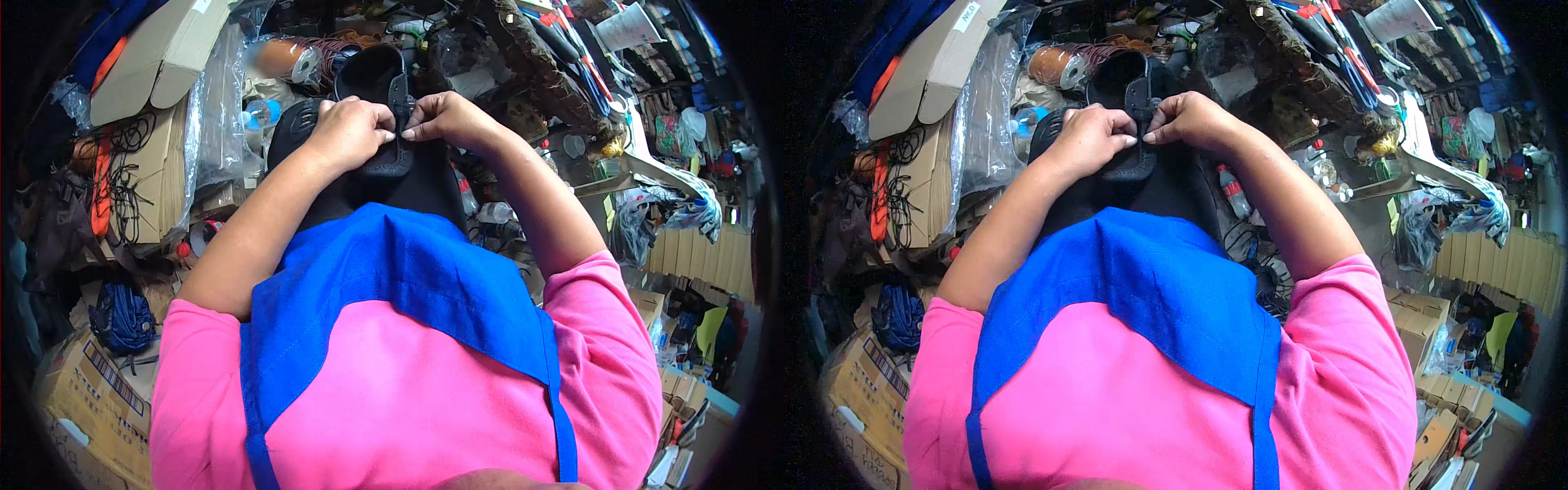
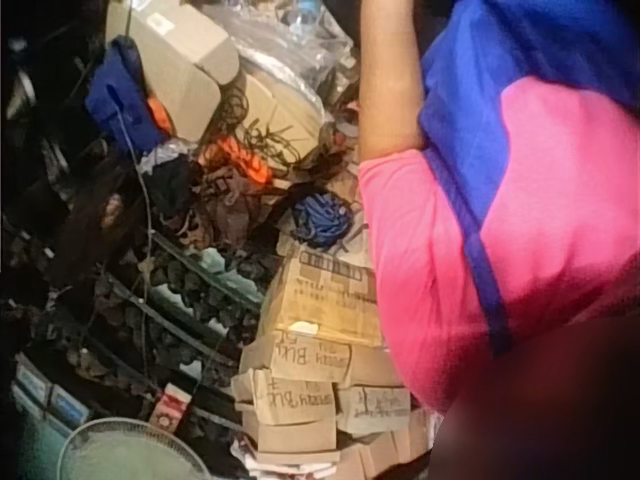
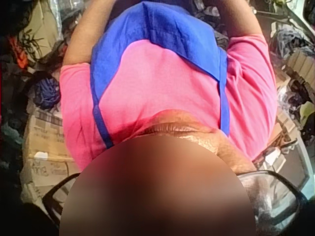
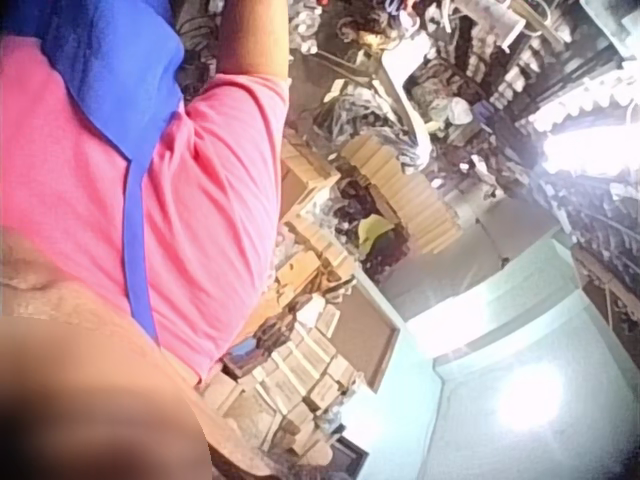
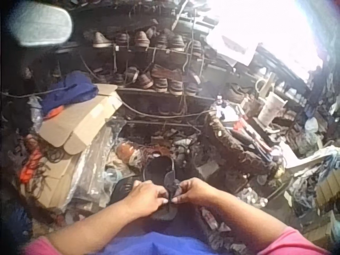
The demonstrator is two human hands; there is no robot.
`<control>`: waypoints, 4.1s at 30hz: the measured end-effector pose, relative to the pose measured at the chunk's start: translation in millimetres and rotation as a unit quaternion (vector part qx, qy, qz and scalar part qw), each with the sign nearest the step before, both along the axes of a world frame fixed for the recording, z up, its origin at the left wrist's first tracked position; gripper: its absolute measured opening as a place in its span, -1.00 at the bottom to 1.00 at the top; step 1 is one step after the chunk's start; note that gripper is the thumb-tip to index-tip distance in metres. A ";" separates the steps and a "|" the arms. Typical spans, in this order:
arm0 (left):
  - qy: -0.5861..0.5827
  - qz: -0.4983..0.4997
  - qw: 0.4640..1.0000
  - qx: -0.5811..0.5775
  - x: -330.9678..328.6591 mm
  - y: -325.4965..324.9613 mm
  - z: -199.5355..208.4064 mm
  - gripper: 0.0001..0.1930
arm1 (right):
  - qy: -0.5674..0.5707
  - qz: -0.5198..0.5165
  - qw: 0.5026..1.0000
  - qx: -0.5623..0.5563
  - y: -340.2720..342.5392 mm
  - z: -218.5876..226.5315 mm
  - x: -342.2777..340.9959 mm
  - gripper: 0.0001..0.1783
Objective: Manually sewing a component onto a black boot in a workshop setting.
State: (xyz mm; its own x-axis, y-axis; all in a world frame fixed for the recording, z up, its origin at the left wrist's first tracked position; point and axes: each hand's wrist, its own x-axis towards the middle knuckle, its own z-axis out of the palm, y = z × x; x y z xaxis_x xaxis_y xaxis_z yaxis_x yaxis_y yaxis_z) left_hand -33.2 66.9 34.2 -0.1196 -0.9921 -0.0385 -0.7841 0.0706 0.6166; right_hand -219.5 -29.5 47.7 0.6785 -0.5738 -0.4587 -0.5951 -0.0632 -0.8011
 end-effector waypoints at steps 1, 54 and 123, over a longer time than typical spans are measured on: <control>-0.009 -0.009 1.000 -0.022 2.1 1.0 1.4 -0.88 | -0.015 -0.003 1.000 0.014 -0.9 -0.1 -1.5 -0.86; 0.131 0.055 0.982 -0.124 71.2 82.9 49.0 -0.95 | -0.186 -0.185 0.964 -0.041 -19.0 34.1 -75.3 -0.77; 0.191 -0.247 0.943 0.118 26.9 -37.9 -2.5 -0.65 | -0.093 0.066 0.925 -0.361 33.4 -10.5 -31.8 -0.74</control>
